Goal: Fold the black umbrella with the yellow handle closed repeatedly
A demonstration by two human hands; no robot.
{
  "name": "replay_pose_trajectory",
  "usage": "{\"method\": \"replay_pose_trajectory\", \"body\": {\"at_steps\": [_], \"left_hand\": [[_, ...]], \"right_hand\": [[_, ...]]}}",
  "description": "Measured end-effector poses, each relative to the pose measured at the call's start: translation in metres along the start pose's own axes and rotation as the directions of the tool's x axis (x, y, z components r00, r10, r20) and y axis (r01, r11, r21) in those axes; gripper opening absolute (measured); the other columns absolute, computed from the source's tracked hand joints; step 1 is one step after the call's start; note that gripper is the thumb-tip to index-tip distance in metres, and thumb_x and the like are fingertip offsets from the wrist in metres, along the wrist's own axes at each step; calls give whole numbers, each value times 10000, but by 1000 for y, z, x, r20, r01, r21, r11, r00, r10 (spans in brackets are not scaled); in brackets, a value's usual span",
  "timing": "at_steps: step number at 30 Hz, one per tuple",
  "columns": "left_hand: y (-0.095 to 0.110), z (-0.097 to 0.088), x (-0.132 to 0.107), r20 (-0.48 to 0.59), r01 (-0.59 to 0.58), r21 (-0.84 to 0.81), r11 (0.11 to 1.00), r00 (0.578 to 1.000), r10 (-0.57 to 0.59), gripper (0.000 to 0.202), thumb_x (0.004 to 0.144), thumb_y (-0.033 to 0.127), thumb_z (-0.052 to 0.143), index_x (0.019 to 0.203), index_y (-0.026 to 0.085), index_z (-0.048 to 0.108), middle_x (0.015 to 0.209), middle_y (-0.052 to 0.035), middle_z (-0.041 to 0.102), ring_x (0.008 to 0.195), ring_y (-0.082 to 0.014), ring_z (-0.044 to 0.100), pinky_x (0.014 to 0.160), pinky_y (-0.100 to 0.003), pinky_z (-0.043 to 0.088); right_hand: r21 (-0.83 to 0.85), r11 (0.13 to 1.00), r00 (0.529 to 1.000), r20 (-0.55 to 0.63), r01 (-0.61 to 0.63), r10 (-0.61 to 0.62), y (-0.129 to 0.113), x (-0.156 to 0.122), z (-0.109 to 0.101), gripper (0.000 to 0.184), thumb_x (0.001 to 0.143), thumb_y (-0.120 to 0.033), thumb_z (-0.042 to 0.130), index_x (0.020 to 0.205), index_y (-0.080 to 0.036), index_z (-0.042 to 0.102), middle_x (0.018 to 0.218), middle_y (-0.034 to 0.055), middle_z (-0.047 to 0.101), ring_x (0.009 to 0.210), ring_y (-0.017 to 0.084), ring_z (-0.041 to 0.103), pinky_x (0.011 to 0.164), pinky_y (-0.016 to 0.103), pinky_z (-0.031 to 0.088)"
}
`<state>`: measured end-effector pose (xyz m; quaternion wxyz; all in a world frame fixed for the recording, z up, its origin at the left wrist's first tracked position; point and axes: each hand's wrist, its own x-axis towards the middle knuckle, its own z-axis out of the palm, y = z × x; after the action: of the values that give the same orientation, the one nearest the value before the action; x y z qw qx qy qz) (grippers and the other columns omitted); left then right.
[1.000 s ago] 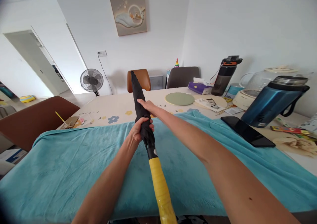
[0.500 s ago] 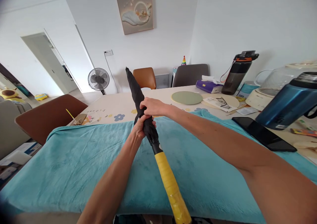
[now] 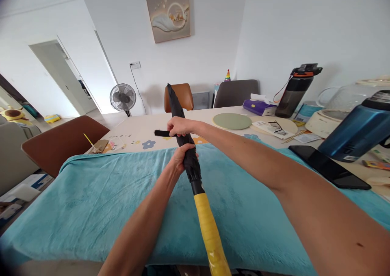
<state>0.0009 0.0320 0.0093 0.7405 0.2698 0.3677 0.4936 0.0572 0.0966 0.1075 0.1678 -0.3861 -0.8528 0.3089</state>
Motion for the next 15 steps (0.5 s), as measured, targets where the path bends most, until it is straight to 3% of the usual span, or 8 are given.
{"method": "replay_pose_trajectory", "body": {"at_steps": [3, 7, 11, 13, 15], "left_hand": [[-5, 3, 1, -42, -102, 41, 994, 994, 103, 158, 574, 168, 616, 683, 129, 508, 513, 4, 497, 435, -113, 489, 455, -246, 404], [-7, 6, 2, -100, -210, 81, 974, 971, 217, 154, 562, 149, 612, 677, 143, 510, 539, 18, 483, 438, -98, 449, 443, -241, 363], [-8, 7, 1, -157, -305, 95, 948, 935, 317, 133, 561, 106, 598, 653, 153, 515, 543, 34, 461, 465, -81, 410, 459, -223, 318], [-8, 8, 1, -161, -341, 84, 936, 923, 350, 130, 569, 99, 595, 669, 156, 534, 556, 33, 477, 490, -87, 421, 482, -223, 325], [-8, 9, 1, -156, -375, 73, 924, 911, 382, 135, 587, 107, 591, 704, 162, 553, 583, 27, 509, 516, -96, 443, 499, -224, 341]], "right_hand": [[-208, 978, 1000, -2, -10, 10, 0, 9, 7, 152, 582, -46, 613, 492, -155, 557, 437, -18, 473, 475, 95, 419, 474, 226, 258], [-398, 917, 995, -94, -8, -32, 9, 14, 20, 152, 642, -81, 604, 520, -172, 605, 516, 15, 547, 593, 150, 512, 544, 247, 282], [-582, 813, 985, -135, 11, -110, 16, 13, 34, 137, 706, -76, 546, 683, -168, 644, 890, 86, 616, 862, 232, 543, 699, 299, 352], [-632, 775, 956, -236, -14, -175, 19, 13, 40, 231, 693, -64, 551, 887, -162, 628, 1165, 121, 512, 1053, 282, 460, 818, 369, 344], [-598, 791, 900, -405, -128, -160, 20, 15, 45, 482, 653, -77, 595, 1121, -151, 510, 1346, 150, 324, 1203, 326, 307, 897, 456, 304]]}}
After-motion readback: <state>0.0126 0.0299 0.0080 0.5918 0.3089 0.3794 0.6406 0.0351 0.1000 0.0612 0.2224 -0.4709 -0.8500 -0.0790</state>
